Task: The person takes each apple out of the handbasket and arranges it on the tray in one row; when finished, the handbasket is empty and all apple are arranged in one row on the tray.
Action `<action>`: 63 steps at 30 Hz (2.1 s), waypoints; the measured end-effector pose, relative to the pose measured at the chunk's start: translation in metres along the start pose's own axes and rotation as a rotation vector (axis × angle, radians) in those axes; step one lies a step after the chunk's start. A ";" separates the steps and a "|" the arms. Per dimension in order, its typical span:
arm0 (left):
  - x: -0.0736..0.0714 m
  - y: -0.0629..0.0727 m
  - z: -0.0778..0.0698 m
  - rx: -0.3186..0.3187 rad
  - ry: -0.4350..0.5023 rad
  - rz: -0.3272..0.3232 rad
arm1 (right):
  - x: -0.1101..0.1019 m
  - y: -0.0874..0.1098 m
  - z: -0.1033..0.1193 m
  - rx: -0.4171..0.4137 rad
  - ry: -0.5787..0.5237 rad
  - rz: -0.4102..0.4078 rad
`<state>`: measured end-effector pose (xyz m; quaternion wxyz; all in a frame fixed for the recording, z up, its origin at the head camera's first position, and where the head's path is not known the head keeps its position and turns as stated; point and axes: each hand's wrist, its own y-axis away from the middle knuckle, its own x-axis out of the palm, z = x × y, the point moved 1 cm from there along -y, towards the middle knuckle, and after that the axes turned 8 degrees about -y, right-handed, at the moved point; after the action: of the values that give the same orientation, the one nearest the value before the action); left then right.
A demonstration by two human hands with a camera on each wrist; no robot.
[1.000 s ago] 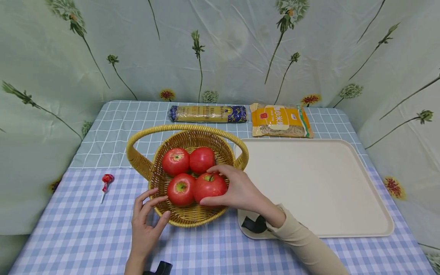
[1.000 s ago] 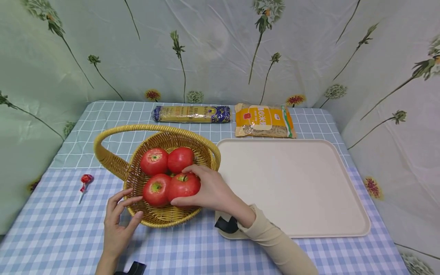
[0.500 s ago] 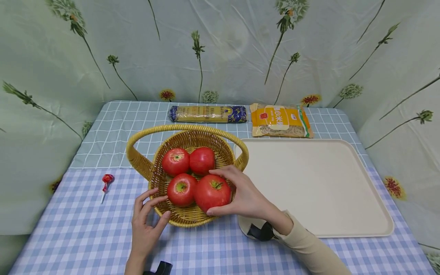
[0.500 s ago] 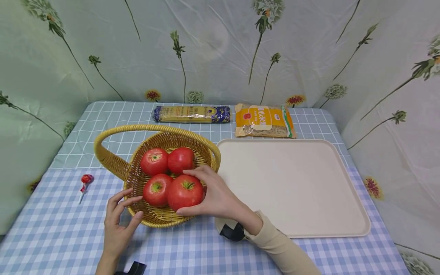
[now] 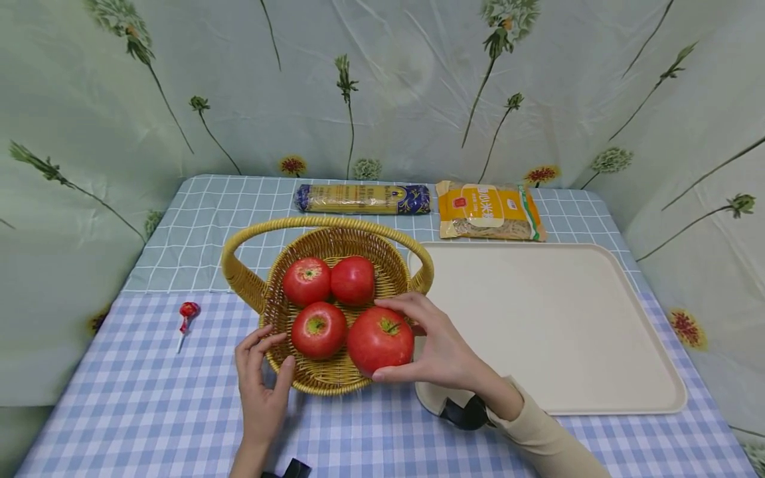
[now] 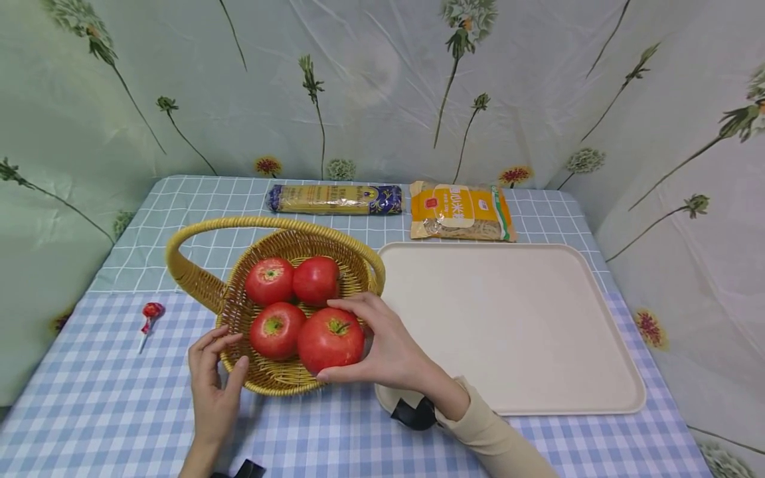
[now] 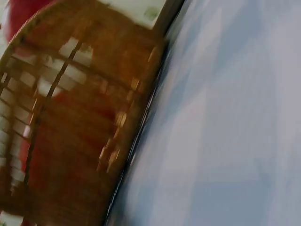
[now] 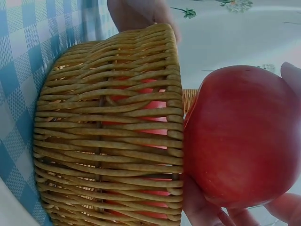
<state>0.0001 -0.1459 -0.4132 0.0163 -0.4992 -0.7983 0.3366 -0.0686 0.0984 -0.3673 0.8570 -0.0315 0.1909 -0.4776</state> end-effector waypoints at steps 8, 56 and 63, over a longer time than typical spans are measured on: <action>0.017 0.010 0.017 -0.132 0.142 -0.109 | -0.002 0.005 0.001 0.025 -0.009 -0.019; 0.023 0.014 0.029 -0.149 0.163 -0.097 | -0.071 0.044 -0.021 0.100 0.090 -0.243; 0.022 0.015 0.030 -0.152 0.158 -0.096 | -0.076 0.042 -0.035 0.164 0.160 -0.268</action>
<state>-0.0102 -0.1392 -0.4511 0.0574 -0.4851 -0.8407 0.2336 -0.0833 0.1889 -0.3866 0.7675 0.0515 0.2128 -0.6026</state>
